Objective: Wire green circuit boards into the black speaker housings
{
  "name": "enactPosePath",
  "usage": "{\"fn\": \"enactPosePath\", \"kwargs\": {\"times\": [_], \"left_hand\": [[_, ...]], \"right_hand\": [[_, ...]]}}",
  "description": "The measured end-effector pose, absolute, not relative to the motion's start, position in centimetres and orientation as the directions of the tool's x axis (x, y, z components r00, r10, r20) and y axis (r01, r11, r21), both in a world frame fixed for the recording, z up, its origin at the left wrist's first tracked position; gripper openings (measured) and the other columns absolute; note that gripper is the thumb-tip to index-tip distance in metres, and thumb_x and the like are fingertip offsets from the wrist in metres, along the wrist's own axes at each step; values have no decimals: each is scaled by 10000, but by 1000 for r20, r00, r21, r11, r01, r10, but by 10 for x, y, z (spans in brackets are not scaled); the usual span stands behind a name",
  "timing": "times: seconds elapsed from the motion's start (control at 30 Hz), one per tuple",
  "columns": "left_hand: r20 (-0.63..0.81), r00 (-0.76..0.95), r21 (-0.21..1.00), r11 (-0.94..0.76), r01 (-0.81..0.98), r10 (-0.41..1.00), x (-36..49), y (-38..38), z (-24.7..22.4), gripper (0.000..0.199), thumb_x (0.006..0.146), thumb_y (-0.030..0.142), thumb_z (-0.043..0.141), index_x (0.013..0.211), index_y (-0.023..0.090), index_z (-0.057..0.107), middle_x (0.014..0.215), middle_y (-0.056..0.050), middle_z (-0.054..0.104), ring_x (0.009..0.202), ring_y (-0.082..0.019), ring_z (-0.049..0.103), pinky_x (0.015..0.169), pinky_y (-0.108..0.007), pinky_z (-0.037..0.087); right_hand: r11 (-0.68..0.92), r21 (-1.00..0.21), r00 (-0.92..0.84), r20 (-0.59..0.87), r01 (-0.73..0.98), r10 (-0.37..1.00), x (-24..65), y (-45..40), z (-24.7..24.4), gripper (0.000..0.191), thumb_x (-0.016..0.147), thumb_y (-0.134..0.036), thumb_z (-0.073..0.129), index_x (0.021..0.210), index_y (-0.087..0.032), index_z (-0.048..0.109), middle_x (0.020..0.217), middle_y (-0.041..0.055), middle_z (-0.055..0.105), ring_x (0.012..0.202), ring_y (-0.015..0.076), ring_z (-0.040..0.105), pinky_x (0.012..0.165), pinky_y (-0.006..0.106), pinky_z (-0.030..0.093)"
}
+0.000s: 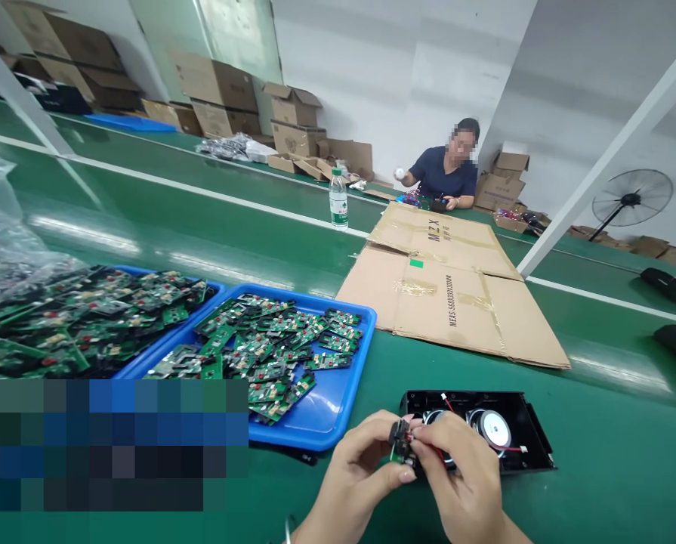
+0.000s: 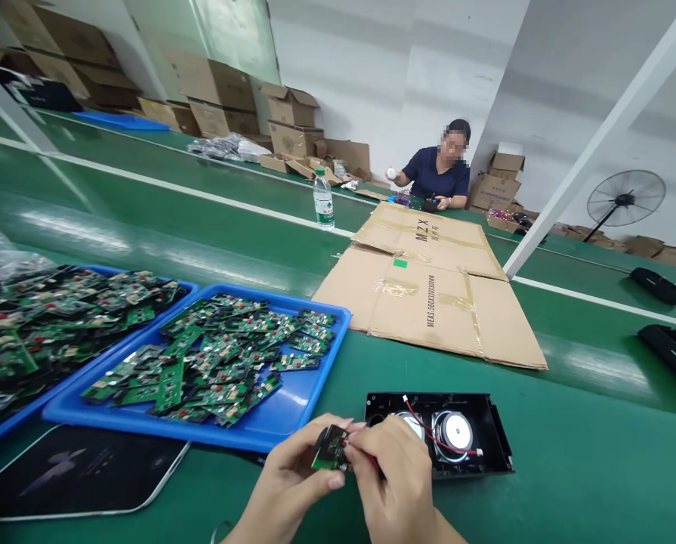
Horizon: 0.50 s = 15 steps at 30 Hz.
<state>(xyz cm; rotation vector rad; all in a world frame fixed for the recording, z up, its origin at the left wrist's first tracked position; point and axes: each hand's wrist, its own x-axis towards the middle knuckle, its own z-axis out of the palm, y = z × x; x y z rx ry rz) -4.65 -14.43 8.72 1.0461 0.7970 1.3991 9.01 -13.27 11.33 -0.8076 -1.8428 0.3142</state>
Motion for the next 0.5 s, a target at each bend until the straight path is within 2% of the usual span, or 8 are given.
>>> {"fn": "enactPosePath", "kwargs": {"times": [0.13,0.23,0.3,0.37,0.5], "left_hand": [[61,107,943,-22,-332,992,-54,-139,88,219,608,214,789,817,231,726,816,-33,694,789,-217,634,710,-257,516],[-85,98,976,103,-194,992,-66,-137,93,318,627,294,766,930,216,706,937,-76,708,868,-268,633,754,-304,510],[-187,116,973,200,-113,975,-75,-137,99,350,630,363,751,932,192,698,913,-98,714,851,-288,633,720,-318,511],[-285,208,952,301,-51,936,-79,-139,107,368,626,408,742,915,187,682,852,-94,717,811,-286,631,673,-318,508],[-405,448,911,395,120,797,-65,-148,122,232,702,356,681,862,200,617,928,-51,702,818,-226,615,689,-297,485]], "right_hand": [[729,-560,-349,643,393,682,101,-132,124,138,912,-231,468,908,-185,598,703,29,648,587,135,566,553,261,470],[688,-570,-406,556,449,726,136,-130,130,295,934,-401,400,1037,-189,576,815,56,653,725,167,602,637,282,495],[563,-600,-331,460,569,824,172,-129,131,303,937,-407,381,1054,-209,578,869,55,647,782,170,606,666,272,498],[384,-599,-240,309,703,920,209,-129,130,244,923,-376,417,1008,-239,601,869,34,645,740,161,606,626,252,493],[93,-503,-143,-63,860,988,255,-132,129,172,861,-358,517,947,-251,621,884,21,635,742,171,603,611,252,483]]}}
